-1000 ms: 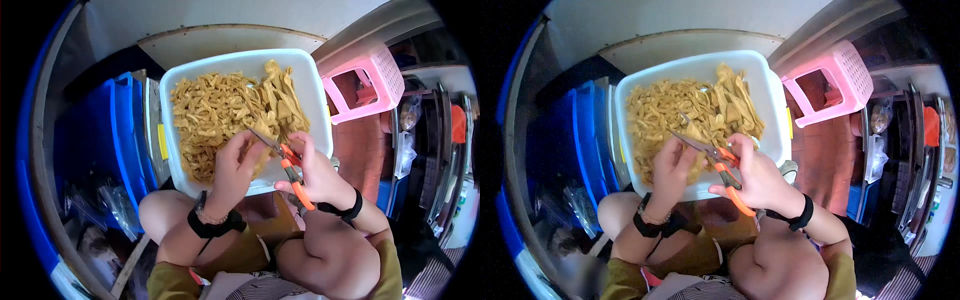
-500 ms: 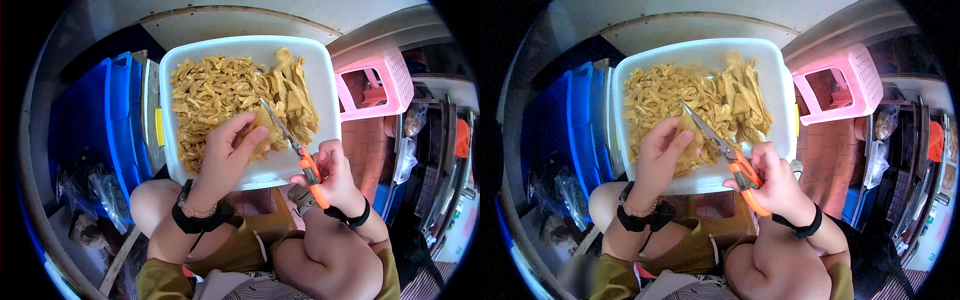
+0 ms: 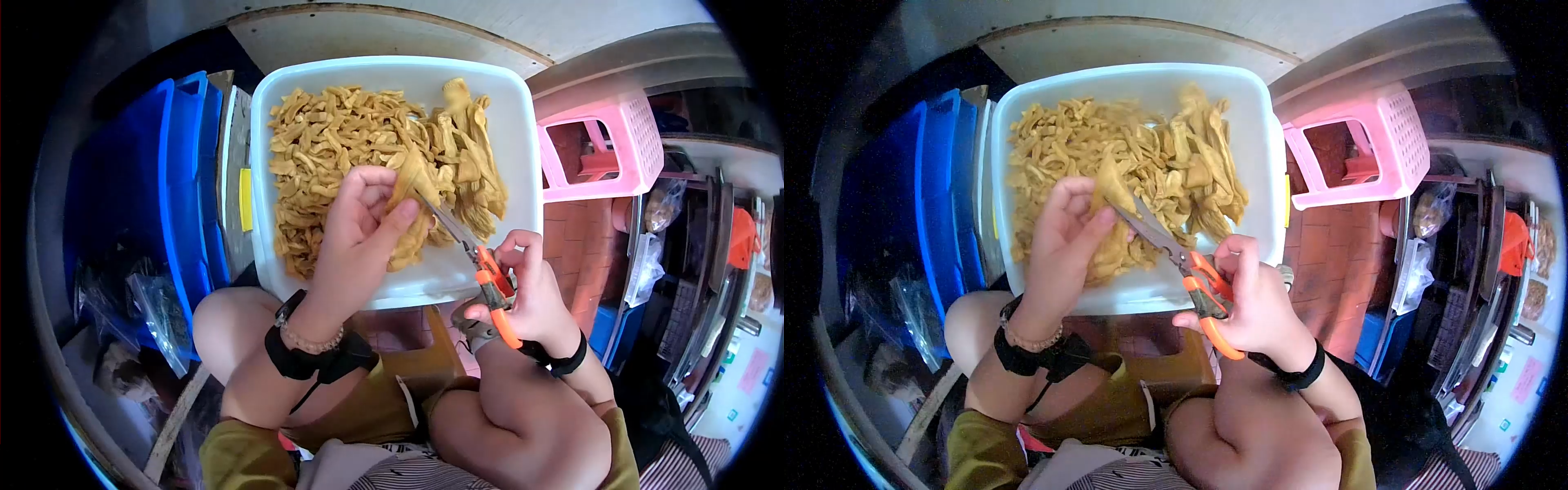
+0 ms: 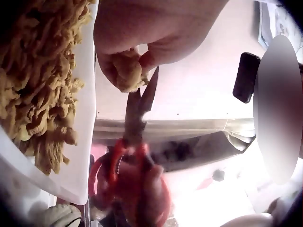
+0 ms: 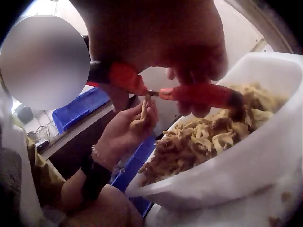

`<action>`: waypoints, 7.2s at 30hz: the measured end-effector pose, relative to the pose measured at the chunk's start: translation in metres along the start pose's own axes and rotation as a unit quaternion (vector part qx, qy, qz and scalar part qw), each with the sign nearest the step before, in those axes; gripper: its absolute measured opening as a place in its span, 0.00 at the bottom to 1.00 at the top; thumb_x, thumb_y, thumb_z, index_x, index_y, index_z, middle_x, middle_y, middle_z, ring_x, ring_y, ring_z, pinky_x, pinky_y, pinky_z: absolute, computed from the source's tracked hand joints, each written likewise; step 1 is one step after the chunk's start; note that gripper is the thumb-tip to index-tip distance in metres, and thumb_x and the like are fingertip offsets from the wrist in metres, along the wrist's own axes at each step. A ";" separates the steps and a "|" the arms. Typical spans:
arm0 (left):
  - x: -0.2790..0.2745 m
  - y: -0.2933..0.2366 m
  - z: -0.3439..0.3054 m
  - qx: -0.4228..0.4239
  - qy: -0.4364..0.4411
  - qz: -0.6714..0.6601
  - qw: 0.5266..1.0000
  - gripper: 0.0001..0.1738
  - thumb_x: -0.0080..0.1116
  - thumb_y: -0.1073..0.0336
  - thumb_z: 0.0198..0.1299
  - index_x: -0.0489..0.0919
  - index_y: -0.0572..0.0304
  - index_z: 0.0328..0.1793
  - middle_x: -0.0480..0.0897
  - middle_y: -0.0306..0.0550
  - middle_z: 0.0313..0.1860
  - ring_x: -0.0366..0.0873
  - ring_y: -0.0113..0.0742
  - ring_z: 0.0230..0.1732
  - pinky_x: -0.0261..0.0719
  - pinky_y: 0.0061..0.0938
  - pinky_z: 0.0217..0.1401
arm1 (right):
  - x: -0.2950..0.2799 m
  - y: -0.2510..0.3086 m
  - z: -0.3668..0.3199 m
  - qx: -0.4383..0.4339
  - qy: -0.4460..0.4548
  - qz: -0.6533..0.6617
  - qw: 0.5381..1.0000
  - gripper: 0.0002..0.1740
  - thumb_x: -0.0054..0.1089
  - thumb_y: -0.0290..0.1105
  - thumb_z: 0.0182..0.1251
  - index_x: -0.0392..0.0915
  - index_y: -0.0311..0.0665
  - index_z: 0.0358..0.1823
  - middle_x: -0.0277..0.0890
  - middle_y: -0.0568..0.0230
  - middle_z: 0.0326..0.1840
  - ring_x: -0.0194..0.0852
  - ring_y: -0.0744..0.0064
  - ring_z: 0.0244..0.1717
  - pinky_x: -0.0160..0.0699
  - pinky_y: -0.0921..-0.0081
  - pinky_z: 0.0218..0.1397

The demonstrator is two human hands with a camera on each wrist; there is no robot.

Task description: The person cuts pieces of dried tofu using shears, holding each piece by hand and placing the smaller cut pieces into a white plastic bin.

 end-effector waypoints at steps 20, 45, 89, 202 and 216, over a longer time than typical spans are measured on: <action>0.007 0.003 -0.006 -0.021 0.023 0.060 0.998 0.09 0.56 0.78 0.62 0.67 0.65 0.44 0.78 0.44 0.41 0.75 0.22 0.46 0.74 0.19 0.50 | 0.004 0.014 0.014 -0.028 0.022 0.020 0.999 0.48 0.77 0.51 0.45 0.52 0.33 0.53 0.73 0.55 0.28 0.75 0.56 0.25 0.73 0.68 0.30; 0.008 -0.001 -0.005 -0.046 0.071 0.138 0.987 0.07 0.57 0.75 0.62 0.69 0.64 0.42 0.77 0.39 0.38 0.73 0.20 0.44 0.72 0.18 0.48 | 0.001 0.005 0.009 0.029 0.040 0.044 0.998 0.44 0.78 0.51 0.44 0.53 0.37 0.47 0.72 0.58 0.25 0.74 0.66 0.23 0.71 0.75 0.27; -0.001 -0.018 -0.008 0.100 -0.071 0.147 0.981 0.11 0.58 0.80 0.59 0.67 0.63 0.39 0.73 0.39 0.36 0.74 0.22 0.40 0.72 0.18 0.47 | 0.000 0.013 0.009 -0.024 0.017 -0.063 0.998 0.46 0.75 0.60 0.42 0.58 0.35 0.47 0.72 0.59 0.24 0.76 0.57 0.22 0.74 0.68 0.26; -0.003 -0.002 0.000 -0.005 -0.004 0.098 0.995 0.10 0.59 0.77 0.60 0.71 0.63 0.44 0.76 0.38 0.42 0.73 0.22 0.47 0.72 0.20 0.51 | 0.001 -0.006 0.000 0.011 0.020 -0.042 0.999 0.47 0.74 0.61 0.42 0.56 0.33 0.46 0.69 0.58 0.27 0.73 0.58 0.22 0.72 0.69 0.25; 0.002 -0.005 -0.002 -0.041 0.047 0.092 0.994 0.08 0.61 0.77 0.58 0.73 0.65 0.40 0.78 0.36 0.36 0.74 0.18 0.41 0.73 0.16 0.44 | -0.006 0.018 0.017 -0.048 0.025 -0.066 0.996 0.50 0.75 0.61 0.40 0.56 0.30 0.48 0.70 0.53 0.28 0.74 0.52 0.25 0.73 0.64 0.30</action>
Point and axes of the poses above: each hand's wrist, its own z-axis towards the middle knuckle, its own x-axis out of the palm, y = z × x, the point moved 6 cm from there along z, towards the middle knuckle
